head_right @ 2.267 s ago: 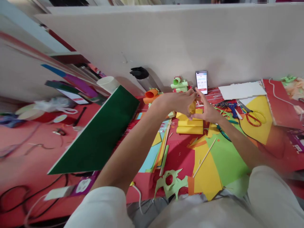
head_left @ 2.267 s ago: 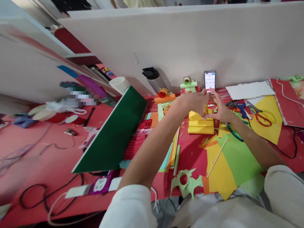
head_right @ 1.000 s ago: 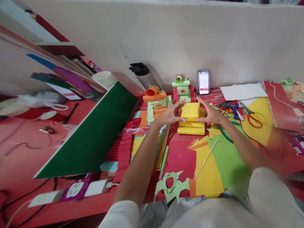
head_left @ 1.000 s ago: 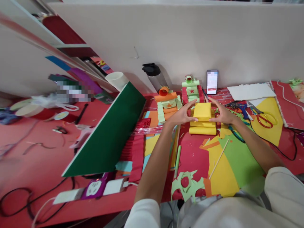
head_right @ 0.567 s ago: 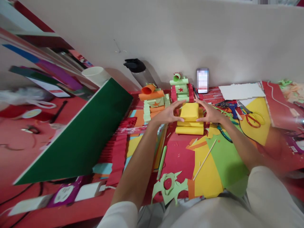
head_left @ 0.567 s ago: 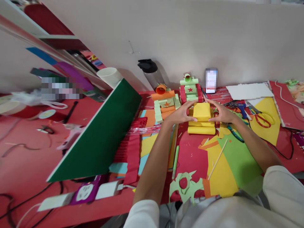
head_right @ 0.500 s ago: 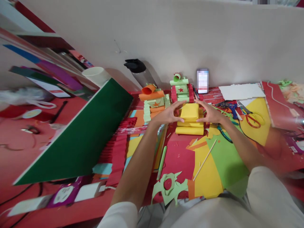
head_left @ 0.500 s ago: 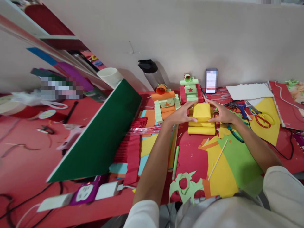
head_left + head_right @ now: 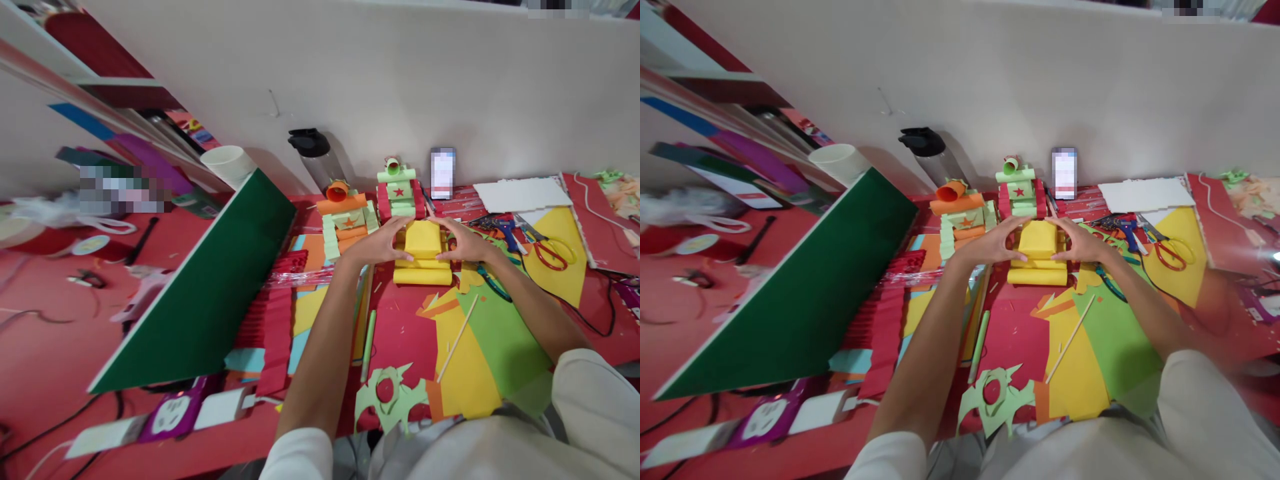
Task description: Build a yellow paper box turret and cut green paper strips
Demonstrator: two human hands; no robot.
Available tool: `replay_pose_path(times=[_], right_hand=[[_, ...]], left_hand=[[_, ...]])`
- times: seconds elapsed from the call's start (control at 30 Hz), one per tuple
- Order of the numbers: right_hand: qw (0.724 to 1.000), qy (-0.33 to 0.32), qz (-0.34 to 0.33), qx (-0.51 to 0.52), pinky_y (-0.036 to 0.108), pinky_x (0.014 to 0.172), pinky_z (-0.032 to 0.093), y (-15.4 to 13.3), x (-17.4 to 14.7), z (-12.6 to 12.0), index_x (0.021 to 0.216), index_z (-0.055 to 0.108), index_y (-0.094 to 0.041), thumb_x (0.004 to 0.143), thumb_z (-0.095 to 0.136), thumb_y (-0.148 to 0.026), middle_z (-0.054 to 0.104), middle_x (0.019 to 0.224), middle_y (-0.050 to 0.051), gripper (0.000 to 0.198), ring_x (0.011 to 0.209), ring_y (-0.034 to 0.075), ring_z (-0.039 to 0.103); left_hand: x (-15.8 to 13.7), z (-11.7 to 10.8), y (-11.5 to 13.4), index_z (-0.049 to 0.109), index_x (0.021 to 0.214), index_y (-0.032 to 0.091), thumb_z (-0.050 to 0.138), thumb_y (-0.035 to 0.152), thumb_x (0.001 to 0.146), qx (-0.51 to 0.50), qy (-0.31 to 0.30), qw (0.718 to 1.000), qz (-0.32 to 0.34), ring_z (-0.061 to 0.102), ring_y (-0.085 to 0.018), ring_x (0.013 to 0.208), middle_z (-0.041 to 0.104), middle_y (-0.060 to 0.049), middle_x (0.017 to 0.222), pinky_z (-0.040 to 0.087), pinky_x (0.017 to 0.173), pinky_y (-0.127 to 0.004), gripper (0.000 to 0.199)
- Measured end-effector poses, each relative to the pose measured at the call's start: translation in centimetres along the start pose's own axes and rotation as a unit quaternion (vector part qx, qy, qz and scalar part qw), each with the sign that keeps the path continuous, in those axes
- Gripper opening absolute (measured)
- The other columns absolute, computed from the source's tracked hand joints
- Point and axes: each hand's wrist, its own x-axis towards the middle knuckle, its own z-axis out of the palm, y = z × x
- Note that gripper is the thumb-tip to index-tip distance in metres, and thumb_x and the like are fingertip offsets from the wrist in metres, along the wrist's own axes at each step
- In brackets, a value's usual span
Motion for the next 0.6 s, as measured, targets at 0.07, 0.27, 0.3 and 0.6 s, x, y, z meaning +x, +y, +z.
replay_pose_path(times=[0.07, 0.27, 0.3, 0.6], right_hand=[[1.0, -0.004, 0.002, -0.005, 0.061, 0.122, 0.04, 0.13, 0.05, 0.04, 0.164, 0.034, -0.033, 0.08, 0.085, -0.053, 0.047, 0.162, 0.014, 0.1, 0.147, 0.038, 0.048], [1.0, -0.004, -0.001, 0.004, 0.058, 0.123, 0.041, 0.61, 0.19, 0.17, 0.164, 0.035, -0.034, 0.08, 0.085, -0.054, 0.046, 0.164, 0.012, 0.1, 0.149, 0.037, 0.047], [1.0, -0.004, -0.001, 0.007, 0.058, 0.123, 0.041, 0.66, 0.22, 0.21, 0.164, 0.036, -0.034, 0.079, 0.085, -0.054, 0.046, 0.164, 0.012, 0.1, 0.15, 0.037, 0.047], [1.0, -0.029, 0.007, -0.008, 0.059, 0.128, 0.031, 0.27, 0.06, -0.52, 0.166, 0.034, -0.033, 0.079, 0.081, -0.065, 0.039, 0.17, 0.011, 0.104, 0.156, 0.038, 0.038]], left_hand=[[-0.03, -0.14, 0.1, 0.037, 0.161, 0.027, 0.086, 0.062, 0.073, 0.01, -0.021, 1.0, -0.009, 0.044, -0.039, 0.15, 0.039, -0.016, 0.166, 0.043, 0.121, -0.052, 0.107], [-0.15, -0.38, 0.27, 0.028, 0.165, 0.026, 0.084, 0.061, 0.075, 0.034, -0.049, 0.998, -0.022, 0.034, -0.04, 0.156, 0.03, -0.016, 0.17, 0.036, 0.126, -0.051, 0.111], [-0.16, -0.37, 0.24, 0.028, 0.165, 0.026, 0.084, 0.061, 0.075, 0.037, -0.048, 0.998, -0.02, 0.033, -0.04, 0.156, 0.031, -0.016, 0.17, 0.035, 0.126, -0.051, 0.112], [-0.25, -0.47, 0.62, 0.022, 0.167, 0.028, 0.083, 0.06, 0.075, 0.045, -0.073, 0.995, -0.044, 0.033, -0.038, 0.157, 0.027, -0.014, 0.173, 0.035, 0.125, -0.048, 0.115]])
